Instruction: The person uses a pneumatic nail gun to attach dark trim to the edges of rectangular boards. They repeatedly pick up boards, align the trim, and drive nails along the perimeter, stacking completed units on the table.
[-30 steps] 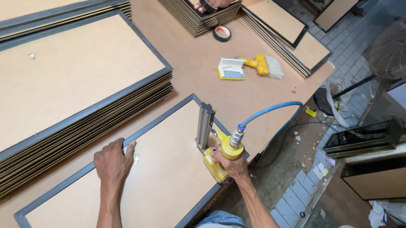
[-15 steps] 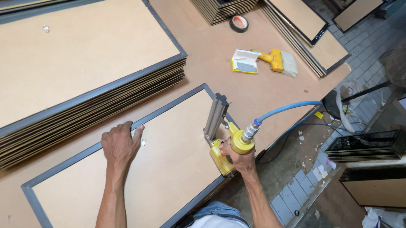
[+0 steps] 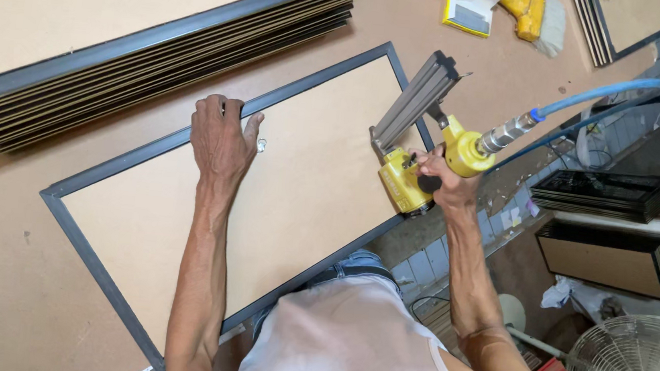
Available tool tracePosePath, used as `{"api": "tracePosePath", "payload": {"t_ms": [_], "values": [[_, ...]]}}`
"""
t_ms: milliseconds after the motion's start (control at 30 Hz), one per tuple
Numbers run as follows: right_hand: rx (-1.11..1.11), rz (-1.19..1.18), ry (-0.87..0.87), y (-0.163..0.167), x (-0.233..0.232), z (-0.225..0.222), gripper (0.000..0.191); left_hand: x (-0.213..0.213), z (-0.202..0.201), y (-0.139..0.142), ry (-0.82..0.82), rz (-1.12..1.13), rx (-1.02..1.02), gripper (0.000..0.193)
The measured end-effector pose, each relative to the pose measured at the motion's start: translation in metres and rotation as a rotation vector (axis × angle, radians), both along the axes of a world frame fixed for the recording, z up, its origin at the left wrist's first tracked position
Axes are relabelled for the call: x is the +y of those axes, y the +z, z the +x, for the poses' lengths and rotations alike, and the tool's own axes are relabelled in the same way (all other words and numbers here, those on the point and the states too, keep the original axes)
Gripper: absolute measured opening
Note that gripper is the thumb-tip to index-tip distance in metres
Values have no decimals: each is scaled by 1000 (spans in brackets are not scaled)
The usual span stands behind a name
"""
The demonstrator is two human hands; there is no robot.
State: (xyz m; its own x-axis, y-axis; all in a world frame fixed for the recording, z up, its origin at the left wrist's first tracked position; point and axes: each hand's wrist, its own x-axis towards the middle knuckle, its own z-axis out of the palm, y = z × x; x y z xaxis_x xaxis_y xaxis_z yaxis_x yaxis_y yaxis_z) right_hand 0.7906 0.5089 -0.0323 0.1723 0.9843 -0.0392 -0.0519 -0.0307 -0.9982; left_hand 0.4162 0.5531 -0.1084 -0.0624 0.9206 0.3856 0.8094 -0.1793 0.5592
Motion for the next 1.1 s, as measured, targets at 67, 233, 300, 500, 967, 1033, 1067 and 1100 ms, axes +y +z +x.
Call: {"api": "tracePosePath", "payload": {"t_ms": [67,233,300,500,967,1033,1067,1100], "values": [[-19,27,38,9,20,-7,8,4,0,-2,20,-17,11,36],[-96,-20,45,21,63,-25,9,13,-3,-3,24,-73,18,35],[-105,-13,89,21,78,-30,6,16,-5,-3,16,-90,30,36],[-140,-37,164,20,101,-37,5,20,-6,0,30,-140,41,43],[-207,-99,153,42,112,-56,12,20,-5,2,75,-145,99,44],[-187,-101,157,42,113,-56,12,21,-5,3,72,-146,96,44],[-173,-104,157,41,113,-56,12,20,-5,3,71,-145,95,44],[-160,-107,155,41,113,-55,12,20,-5,2,70,-145,93,45]]}}
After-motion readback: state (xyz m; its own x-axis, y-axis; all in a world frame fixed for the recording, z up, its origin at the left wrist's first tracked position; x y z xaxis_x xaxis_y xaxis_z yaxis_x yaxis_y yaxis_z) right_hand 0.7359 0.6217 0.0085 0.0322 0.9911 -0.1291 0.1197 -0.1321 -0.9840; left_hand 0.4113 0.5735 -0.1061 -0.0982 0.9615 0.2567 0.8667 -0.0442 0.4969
